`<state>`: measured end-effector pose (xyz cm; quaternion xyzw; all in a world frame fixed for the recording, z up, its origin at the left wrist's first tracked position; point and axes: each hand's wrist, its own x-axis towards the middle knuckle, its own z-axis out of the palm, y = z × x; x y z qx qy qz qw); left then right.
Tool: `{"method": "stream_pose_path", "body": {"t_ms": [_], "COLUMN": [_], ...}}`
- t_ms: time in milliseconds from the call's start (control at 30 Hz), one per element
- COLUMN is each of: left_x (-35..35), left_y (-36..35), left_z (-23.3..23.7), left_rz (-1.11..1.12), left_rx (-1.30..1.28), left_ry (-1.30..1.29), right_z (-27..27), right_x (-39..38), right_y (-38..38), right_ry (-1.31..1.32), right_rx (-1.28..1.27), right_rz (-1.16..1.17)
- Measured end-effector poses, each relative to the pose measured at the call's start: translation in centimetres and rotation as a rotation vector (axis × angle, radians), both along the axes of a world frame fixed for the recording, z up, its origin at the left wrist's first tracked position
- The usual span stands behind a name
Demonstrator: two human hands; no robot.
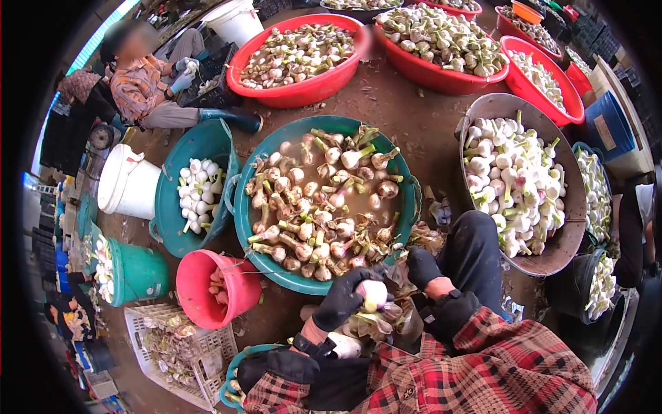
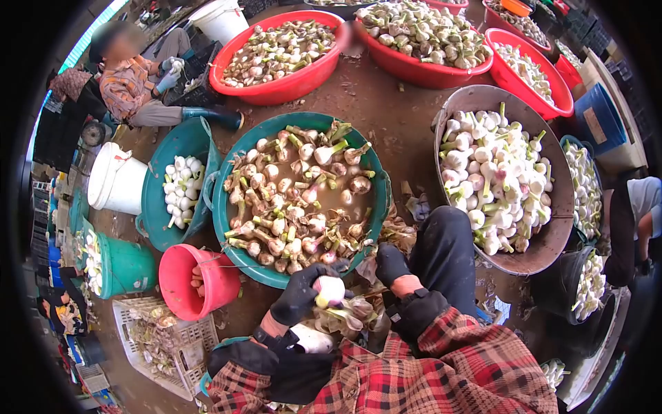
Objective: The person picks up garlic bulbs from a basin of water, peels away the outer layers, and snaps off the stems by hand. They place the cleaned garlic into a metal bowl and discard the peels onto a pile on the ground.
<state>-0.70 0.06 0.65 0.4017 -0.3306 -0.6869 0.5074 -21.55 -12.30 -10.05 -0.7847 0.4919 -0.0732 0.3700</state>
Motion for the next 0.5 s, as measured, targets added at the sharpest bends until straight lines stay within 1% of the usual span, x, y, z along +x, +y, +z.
{"method": "stream_pose_path", "body": {"t_ms": [33,67,100,133,167,200,233,267,300,367,400,433,467,500], "left_x": [-0.1,-0.2,-0.4,-0.5,-0.7,-1.0,-1.3,-1.6,-1.8,-2.3,-2.4,-2.3,-2.2,-2.2], "left_y": [0.0,-0.2,-0.3,-0.3,-0.1,0.0,0.1,-0.1,-0.2,-0.1,-0.5,-0.6,-0.5,-0.3], "left_z": [0.5,0.4,-0.3,-1.5,-2.6,-3.1,-3.6,-3.6,-3.6,-3.5,-2.2,-1.9,-1.8,-1.8], "left_rz": [0.041,0.099,0.165,0.181,0.194,0.191,0.18,0.168,0.167,0.204,0.242,0.243,0.222,0.203], "left_rx": [0.113,0.129,0.2,0.247,0.298,0.301,0.23,0.154,0.154,0.233,0.243,0.246,0.254,0.263], "left_ry": [0.041,0.117,0.064,0.043,0.02,0.018,-0.167,-0.352,-0.354,-0.154,-0.061,-0.059,-0.067,-0.076], "right_z": [-0.9,0.8,4.8,7.9,9.6,11.0,11.6,11.4,11.2,10.5,9.6,9.1,10.0,10.2], "right_x": [-0.7,-0.7,-0.1,0.6,1.3,2.0,2.5,2.7,2.6,2.1,1.6,0.5,-0.6,-1.9], "right_y": [-0.1,-0.2,-0.2,-0.3,-0.2,0.0,0.2,0.7,0.5,0.2,-0.3,-1.5,-3.0,-4.5], "right_ry": [0.183,0.189,0.039,-0.117,-0.117,-0.333,-0.543,-0.597,-0.598,-0.499,-0.638,-0.692,-0.726,-0.935], "right_rx": [-0.044,-0.045,-0.213,-0.378,-0.377,-0.058,0.263,0.192,0.191,0.311,0.486,0.456,0.483,0.482], "right_rz": [0.145,0.155,0.257,0.353,0.352,0.325,0.289,0.329,0.328,0.161,-0.039,-0.155,-0.36,-0.474]}}
